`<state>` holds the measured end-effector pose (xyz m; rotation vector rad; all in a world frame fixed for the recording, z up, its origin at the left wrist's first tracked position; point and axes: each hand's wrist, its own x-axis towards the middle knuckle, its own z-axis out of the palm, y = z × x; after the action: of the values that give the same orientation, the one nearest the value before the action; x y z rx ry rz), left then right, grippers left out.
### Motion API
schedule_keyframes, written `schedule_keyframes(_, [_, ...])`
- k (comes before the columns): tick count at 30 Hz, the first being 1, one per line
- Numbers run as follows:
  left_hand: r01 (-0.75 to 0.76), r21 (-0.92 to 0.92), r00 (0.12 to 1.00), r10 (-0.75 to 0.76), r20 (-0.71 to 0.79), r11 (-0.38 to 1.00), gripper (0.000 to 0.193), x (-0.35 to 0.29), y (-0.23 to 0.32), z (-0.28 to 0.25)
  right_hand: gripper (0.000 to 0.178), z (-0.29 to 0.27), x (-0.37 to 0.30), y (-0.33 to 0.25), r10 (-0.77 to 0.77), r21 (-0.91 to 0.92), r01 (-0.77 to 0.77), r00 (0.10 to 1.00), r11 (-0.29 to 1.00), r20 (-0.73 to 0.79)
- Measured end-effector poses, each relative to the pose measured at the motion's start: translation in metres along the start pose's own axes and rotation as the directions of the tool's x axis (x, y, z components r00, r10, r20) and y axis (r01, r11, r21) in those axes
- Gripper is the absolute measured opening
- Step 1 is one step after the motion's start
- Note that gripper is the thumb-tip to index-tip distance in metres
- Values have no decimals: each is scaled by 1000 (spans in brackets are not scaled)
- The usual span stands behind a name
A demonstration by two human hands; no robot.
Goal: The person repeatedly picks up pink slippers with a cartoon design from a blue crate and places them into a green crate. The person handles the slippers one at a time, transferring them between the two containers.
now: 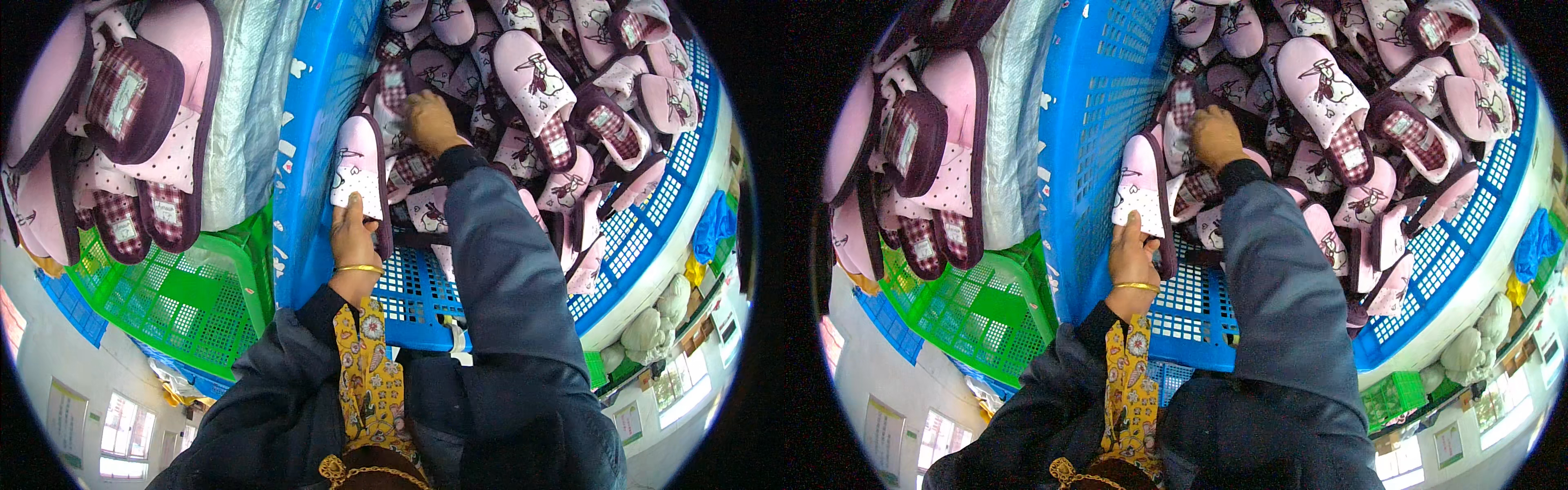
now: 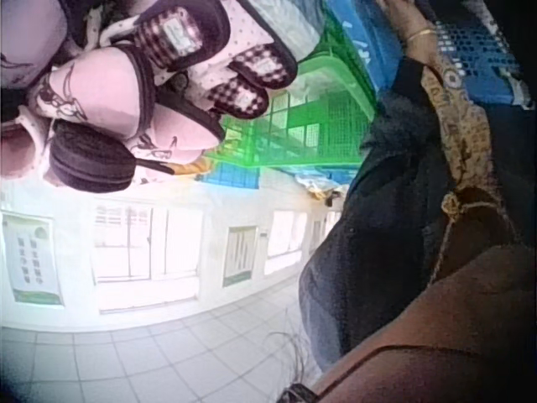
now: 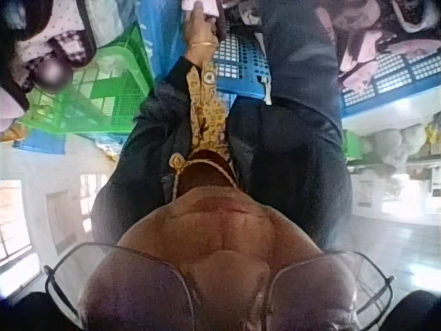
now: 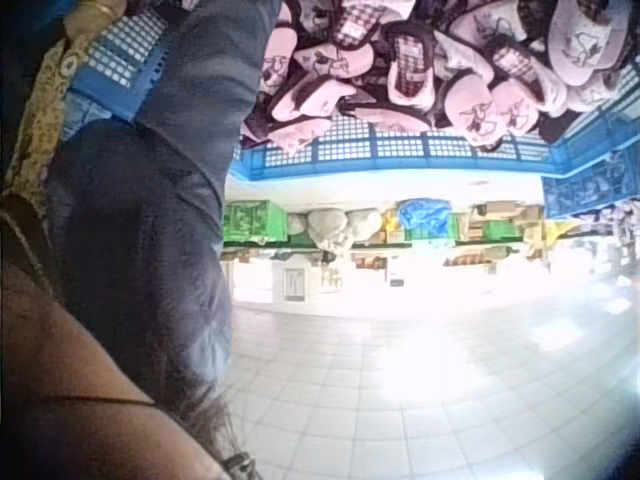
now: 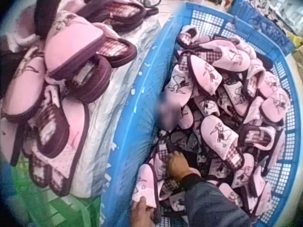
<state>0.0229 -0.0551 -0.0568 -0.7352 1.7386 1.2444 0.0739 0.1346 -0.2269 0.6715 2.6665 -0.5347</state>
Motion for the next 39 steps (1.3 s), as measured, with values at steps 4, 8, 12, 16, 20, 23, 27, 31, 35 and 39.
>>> schedule_keyframes(4, [-54,-54,998,55,24,997,35,4,-5,1,19,-63,-38,3,200,162,-147,898,976,-391])
schedule_keyframes(8, [-76,-134,995,84,55,988,35,-4,-14,11,29,-104,-75,-16,358,275,-246,780,929,-512])
schedule_keyframes(12, [-131,-126,989,138,50,983,33,-36,-13,23,34,-124,-104,-50,668,637,-362,664,680,-336])
schedule_keyframes(16, [-268,-142,956,281,80,953,33,-79,-8,29,33,-141,-135,-85,872,970,-211,490,117,2])
schedule_keyframes(20, [-399,-26,897,396,196,916,32,-125,12,22,29,-195,-171,-128,847,880,190,418,-435,329])
schedule_keyframes(23, [-620,228,784,582,218,751,32,-146,31,6,25,-231,-202,-163,759,967,-58,631,249,-158])
schedule_keyframes(27, [-817,95,569,770,288,568,32,-198,93,-16,12,-307,-215,-211,686,826,280,709,-490,166])
schedule_keyframes(31, [-924,42,380,905,192,379,24,-232,166,-64,13,-375,-194,-269,538,768,312,841,-559,50])
schedule_keyframes(35, [-951,277,169,981,99,136,26,-230,262,-113,10,-419,-139,-328,333,776,227,943,-589,-23])
schedule_keyframes(39, [-881,474,26,999,46,1,21,-189,362,-158,8,-452,-50,-384,164,727,116,986,-677,-4])
